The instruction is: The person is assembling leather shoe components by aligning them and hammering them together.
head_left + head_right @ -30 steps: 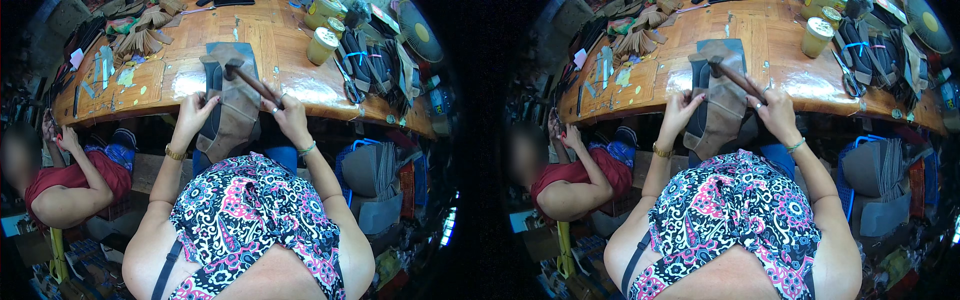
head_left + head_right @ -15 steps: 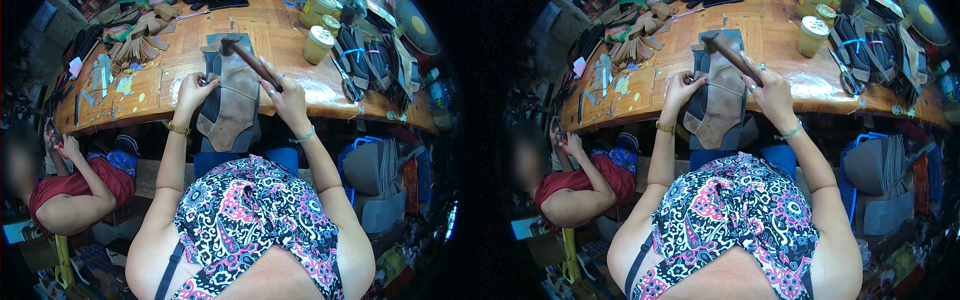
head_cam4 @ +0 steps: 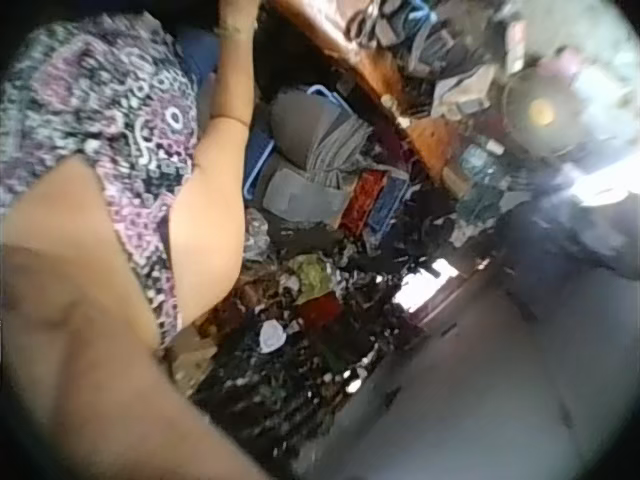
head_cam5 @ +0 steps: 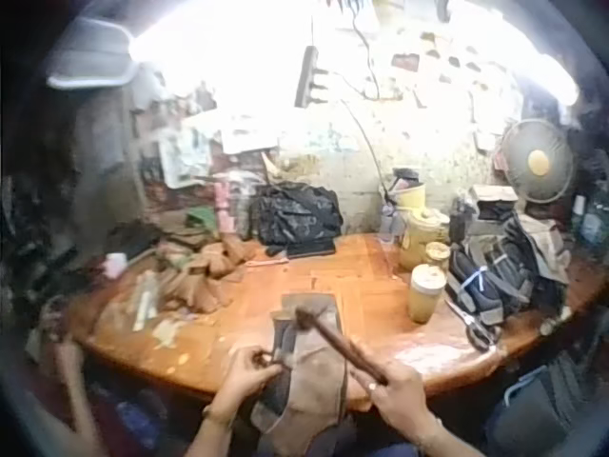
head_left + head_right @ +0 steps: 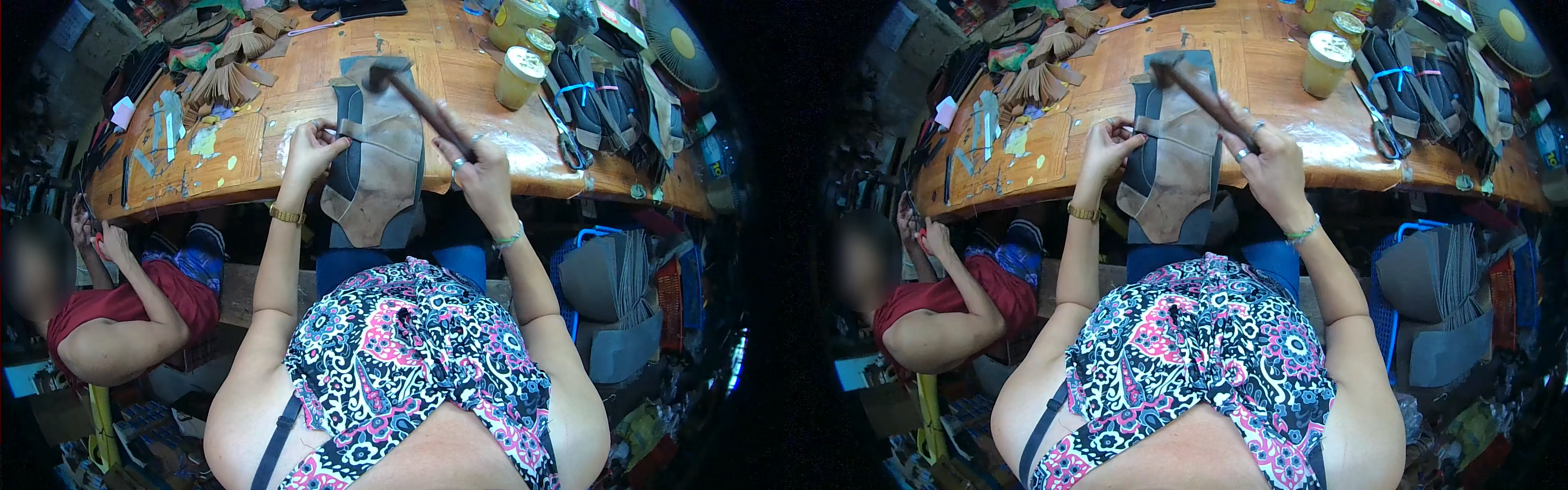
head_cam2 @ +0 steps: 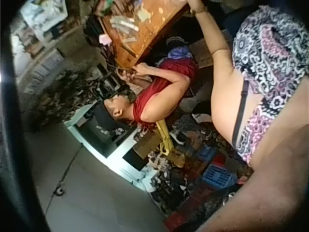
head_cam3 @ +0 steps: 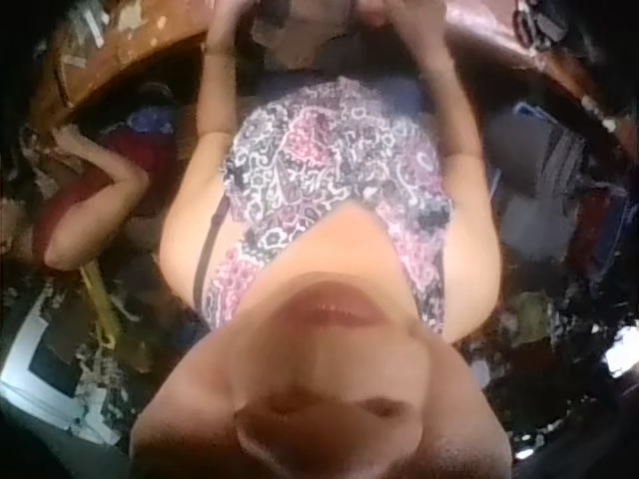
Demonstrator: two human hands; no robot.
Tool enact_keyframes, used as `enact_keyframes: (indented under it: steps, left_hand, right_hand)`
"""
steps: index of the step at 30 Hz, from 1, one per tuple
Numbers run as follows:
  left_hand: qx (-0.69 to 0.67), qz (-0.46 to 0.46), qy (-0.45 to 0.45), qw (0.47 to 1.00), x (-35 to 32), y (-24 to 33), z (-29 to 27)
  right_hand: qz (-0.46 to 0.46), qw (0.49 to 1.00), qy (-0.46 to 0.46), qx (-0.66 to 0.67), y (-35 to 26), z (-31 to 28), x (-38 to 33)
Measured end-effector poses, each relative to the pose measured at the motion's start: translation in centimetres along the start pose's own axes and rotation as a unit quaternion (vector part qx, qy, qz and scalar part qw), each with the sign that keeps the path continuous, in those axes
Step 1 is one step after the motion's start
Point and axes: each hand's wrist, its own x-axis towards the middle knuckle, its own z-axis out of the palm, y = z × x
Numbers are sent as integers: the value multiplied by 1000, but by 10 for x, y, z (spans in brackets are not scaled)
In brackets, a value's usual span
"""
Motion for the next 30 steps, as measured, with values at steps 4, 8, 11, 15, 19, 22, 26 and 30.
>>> enact_keyframes:
  steps: [4, 8, 11, 15, 19, 22, 26, 30]
  left_hand:
    - [-7, 38, 23, 999, 18, -12, 7]
    - [-76, 73, 23, 994, 34, -18, 12]
    - [-82, 46, 25, 995, 37, -11, 14]
    - [-94, 62, 38, 993, 48, -23, 15]
    - [-61, 75, 30, 995, 52, -12, 16]
    - [-35, 98, 37, 994, 62, -24, 13]
    - [-60, 69, 0, 996, 67, -16, 13]
    - [-61, 89, 23, 994, 82, -17, 17]
  right_hand:
    - [-112, 959, 194, 174, -21, -6, 5]
    - [-36, 992, -13, -122, 16, 41, -13]
    - [-7, 998, -11, -59, 22, 29, -7]
    - [-51, 993, 70, 83, -5, 17, -3]
    - [-59, 992, 73, 85, 7, 36, -21]
    - [-44, 999, -8, -19, 18, 30, -18]
    - [-1, 1000, -16, 9, 2, 10, -14]
    - [-67, 977, 117, 168, -3, 17, -15]
